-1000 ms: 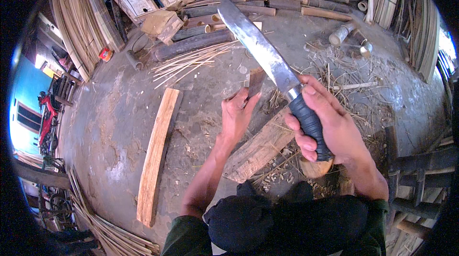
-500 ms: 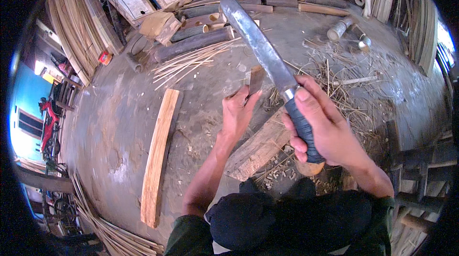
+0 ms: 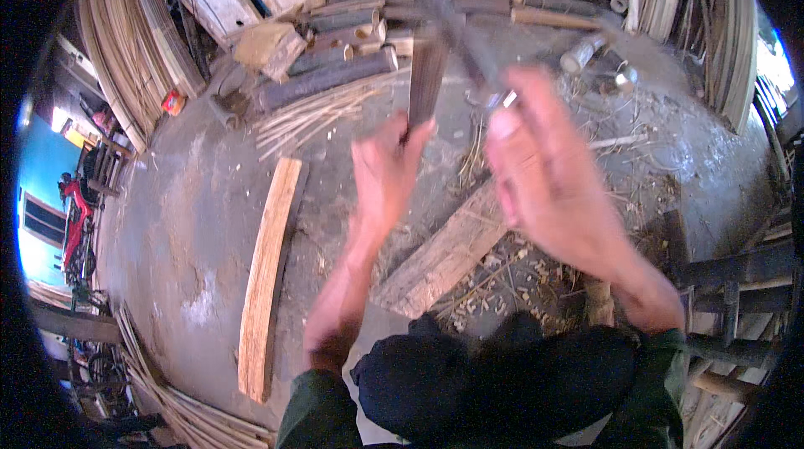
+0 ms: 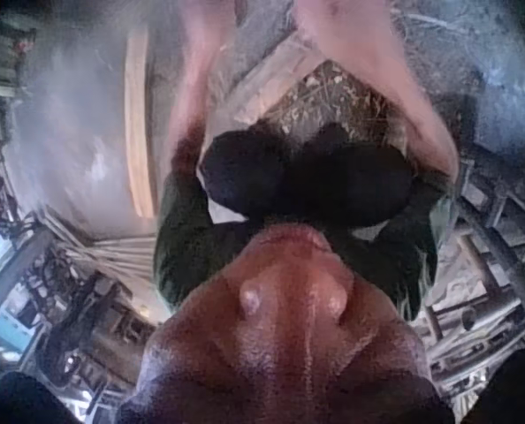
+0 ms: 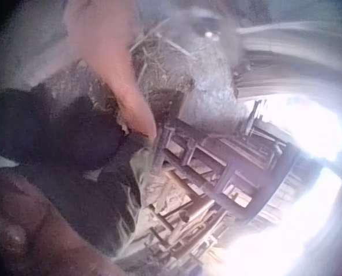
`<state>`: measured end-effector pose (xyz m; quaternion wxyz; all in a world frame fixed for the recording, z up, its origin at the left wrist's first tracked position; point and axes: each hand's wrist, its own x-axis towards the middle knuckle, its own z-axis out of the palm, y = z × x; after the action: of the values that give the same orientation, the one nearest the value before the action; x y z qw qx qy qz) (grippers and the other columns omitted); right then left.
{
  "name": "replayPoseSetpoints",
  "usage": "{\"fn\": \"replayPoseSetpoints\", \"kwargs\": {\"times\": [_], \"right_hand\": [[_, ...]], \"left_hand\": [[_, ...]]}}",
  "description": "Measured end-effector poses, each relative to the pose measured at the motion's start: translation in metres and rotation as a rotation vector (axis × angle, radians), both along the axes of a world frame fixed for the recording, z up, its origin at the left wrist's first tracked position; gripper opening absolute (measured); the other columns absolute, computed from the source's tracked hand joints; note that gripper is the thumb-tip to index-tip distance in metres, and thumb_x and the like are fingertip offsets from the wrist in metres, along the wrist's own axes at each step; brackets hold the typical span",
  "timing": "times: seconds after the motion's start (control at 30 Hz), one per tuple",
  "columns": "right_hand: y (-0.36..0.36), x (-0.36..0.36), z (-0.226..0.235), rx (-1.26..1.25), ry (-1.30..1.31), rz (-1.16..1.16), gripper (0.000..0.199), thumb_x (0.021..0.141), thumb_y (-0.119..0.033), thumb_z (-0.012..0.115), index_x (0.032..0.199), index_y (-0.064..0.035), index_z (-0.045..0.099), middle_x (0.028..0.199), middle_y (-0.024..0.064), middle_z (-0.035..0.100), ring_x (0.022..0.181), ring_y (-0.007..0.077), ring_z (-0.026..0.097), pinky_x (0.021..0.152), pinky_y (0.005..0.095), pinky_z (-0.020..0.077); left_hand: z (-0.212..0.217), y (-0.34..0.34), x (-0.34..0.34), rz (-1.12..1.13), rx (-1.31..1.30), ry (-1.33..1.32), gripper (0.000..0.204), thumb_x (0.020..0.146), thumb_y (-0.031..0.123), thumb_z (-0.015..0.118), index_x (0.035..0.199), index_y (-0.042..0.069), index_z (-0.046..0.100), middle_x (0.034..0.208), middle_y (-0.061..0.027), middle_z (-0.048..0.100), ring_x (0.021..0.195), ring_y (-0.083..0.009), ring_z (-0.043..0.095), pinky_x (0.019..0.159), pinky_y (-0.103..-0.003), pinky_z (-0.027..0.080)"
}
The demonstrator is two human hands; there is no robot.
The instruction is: The person sits on the floor and uses a knife to shave thin bamboo strips, repeatedly peeling off layers and rotating the strips to smooth them. The person handles multiple strips one at a time, placing finished pieces aside.
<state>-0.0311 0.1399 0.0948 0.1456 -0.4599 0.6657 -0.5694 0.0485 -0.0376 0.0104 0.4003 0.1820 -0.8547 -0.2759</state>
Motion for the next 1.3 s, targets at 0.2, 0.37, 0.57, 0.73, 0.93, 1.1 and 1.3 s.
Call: {"fn": "replayPoseSetpoints", "kwargs": {"times": [0.2, 0.37, 0.57, 0.73, 0.93, 1.1, 1.3], "right_hand": [[-0.016, -0.027, -0.038, 0.224, 0.129, -0.038, 0.026, 0.103, -0.029, 0.039, 0.116, -0.0079, 0.044, 0.073, 0.0206, 0.058, 0.065, 0.0339, 0.065, 0.058, 0.0447, 0.0482], [-0.03, -0.026, -0.041, 0.262, -0.191, 0.058, 0.032, 0.1, -0.035, 0.047, 0.112, -0.0055, 0.046, 0.063, 0.0144, 0.057, 0.049, 0.0242, 0.061, 0.048, 0.0406, 0.0482], [-0.044, -0.053, -0.044, 0.297, -0.047, -0.049, 0.022, 0.09, -0.018, 0.059, 0.105, -0.0037, 0.051, 0.06, 0.0037, 0.053, 0.048, 0.0138, 0.054, 0.044, 0.0315, 0.0423], [-0.053, -0.072, -0.064, 0.145, 0.423, -0.227, 0.021, 0.084, -0.013, 0.06, 0.099, -0.001, 0.052, 0.062, 0.0117, 0.056, 0.052, 0.0201, 0.059, 0.049, 0.0373, 0.0442], [-0.055, -0.058, -0.112, 0.339, -0.038, -0.024, 0.026, 0.081, -0.018, 0.063, 0.097, 0.001, 0.055, 0.069, 0.019, 0.061, 0.056, 0.0303, 0.063, 0.052, 0.0416, 0.0494], [-0.064, -0.057, -0.123, 0.409, -0.087, 0.034, 0.029, 0.078, -0.021, 0.065, 0.094, 0.0015, 0.057, 0.072, 0.0199, 0.063, 0.054, 0.0285, 0.064, 0.052, 0.0422, 0.0516], [-0.08, -0.082, -0.141, 0.413, 0.041, -0.02, 0.025, 0.078, -0.018, 0.064, 0.092, 0.0017, 0.058, 0.069, 0.0177, 0.064, 0.054, 0.0278, 0.064, 0.053, 0.0408, 0.0521]], "left_hand": [[0.012, -0.013, 0.007, -0.082, -0.195, -0.262, 0.033, 0.087, 0.011, 0.065, 0.115, -0.003, 0.056, 0.096, -0.0259, 0.066, 0.094, -0.0438, 0.064, 0.08, -0.049, 0.051], [0.049, -0.009, -0.007, -0.138, -0.137, 0.033, 0.027, 0.089, 0.009, 0.063, 0.112, -0.003, 0.053, 0.089, -0.0242, 0.066, 0.084, -0.0431, 0.066, 0.072, -0.046, 0.051], [0.059, -0.03, -0.04, -0.129, -0.116, -0.046, 0.012, 0.089, 0.009, 0.064, 0.089, -0.001, 0.058, 0.073, -0.0198, 0.06, 0.058, -0.0316, 0.057, 0.056, -0.038, 0.045], [0.051, -0.034, -0.047, -0.119, -0.087, 0.03, 0.013, 0.088, 0.011, 0.066, 0.088, -0.001, 0.06, 0.069, -0.0174, 0.058, 0.054, -0.0251, 0.049, 0.055, -0.034, 0.043], [0.044, -0.025, -0.049, -0.162, 0.026, 0.069, 0.014, 0.09, 0.014, 0.065, 0.091, 0.0, 0.062, 0.069, -0.0115, 0.061, 0.059, -0.0145, 0.055, 0.058, -0.031, 0.046], [0.024, -0.029, -0.08, -0.211, -0.019, 0.264, 0.019, 0.093, 0.018, 0.064, 0.093, 0.0, 0.059, 0.07, -0.0081, 0.059, 0.062, -0.0123, 0.051, 0.058, -0.028, 0.043], [-0.001, -0.042, -0.137, -0.139, -0.059, 0.537, 0.024, 0.096, 0.021, 0.06, 0.09, -0.002, 0.059, 0.074, -0.0041, 0.058, 0.069, -0.0113, 0.049, 0.064, -0.029, 0.044]]}}
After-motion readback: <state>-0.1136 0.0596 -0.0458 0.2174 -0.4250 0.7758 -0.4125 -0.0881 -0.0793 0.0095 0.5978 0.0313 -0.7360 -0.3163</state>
